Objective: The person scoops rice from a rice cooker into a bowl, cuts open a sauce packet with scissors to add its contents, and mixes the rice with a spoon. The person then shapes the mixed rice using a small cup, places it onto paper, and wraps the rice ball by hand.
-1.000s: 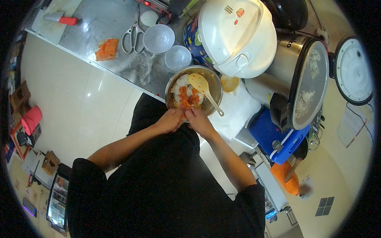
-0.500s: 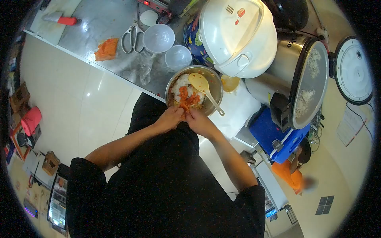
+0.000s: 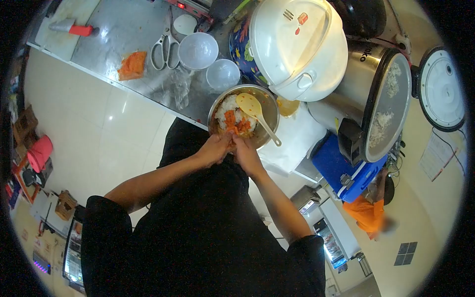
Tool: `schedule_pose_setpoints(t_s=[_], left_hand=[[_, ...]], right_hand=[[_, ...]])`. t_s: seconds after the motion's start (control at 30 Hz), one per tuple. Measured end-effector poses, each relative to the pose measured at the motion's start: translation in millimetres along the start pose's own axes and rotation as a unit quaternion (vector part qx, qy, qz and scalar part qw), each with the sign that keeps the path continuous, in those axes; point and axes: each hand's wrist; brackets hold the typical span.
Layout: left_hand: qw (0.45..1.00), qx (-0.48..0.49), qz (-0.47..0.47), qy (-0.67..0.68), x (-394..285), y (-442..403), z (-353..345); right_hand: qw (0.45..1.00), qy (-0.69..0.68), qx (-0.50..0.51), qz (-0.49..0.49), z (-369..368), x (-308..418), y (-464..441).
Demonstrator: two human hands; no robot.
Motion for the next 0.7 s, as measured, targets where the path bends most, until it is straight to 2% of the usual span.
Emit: schedule_pose_setpoints(t_s=[0.07,0.17,0.27,0.37,0.47,0.57,0.7], left_hand=[[1.0,0.01,0.019,0.018,-1.6,-0.2,0.9],[0.993,0.061,0.042,0.089,3.8,-5.7,4.7],[0.989,0.071,0.078,0.108,6.0,-8.3,5.5],[0.986,0.081,0.089,0.115,3.8,-6.9,8.1],[0.993,0.03,0.07,0.094,-1.9,2.8,1.8],[0.991,0.031,0.086,0.102,-1.1,3.8,4.0],[0.989,0.042,0.097,0.102,-1.6,3.9,6.2]], right_hand=[[0.999,-0.035,0.012,-0.01,-1.4,15.3,6.1],[0.997,0.05,0.024,0.057,-4.5,11.9,7.2],[0.996,0.05,0.031,0.06,-5.8,13.4,8.5],[0.987,0.077,0.007,0.142,-6.1,-2.3,-1.1],[0.978,0.139,-0.025,0.156,-9.3,-1.5,-2.4],[0.951,0.213,-0.038,0.219,-13.5,8.5,2.9],[0.927,0.287,-0.065,0.234,-21.0,29.7,16.9]])
Point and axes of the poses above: each hand's wrist, its own y-axis away from the middle knuckle, its own z-axis out of the back of the hand, x = y × z, and after that the axes turned 7 degrees about z, right-handed
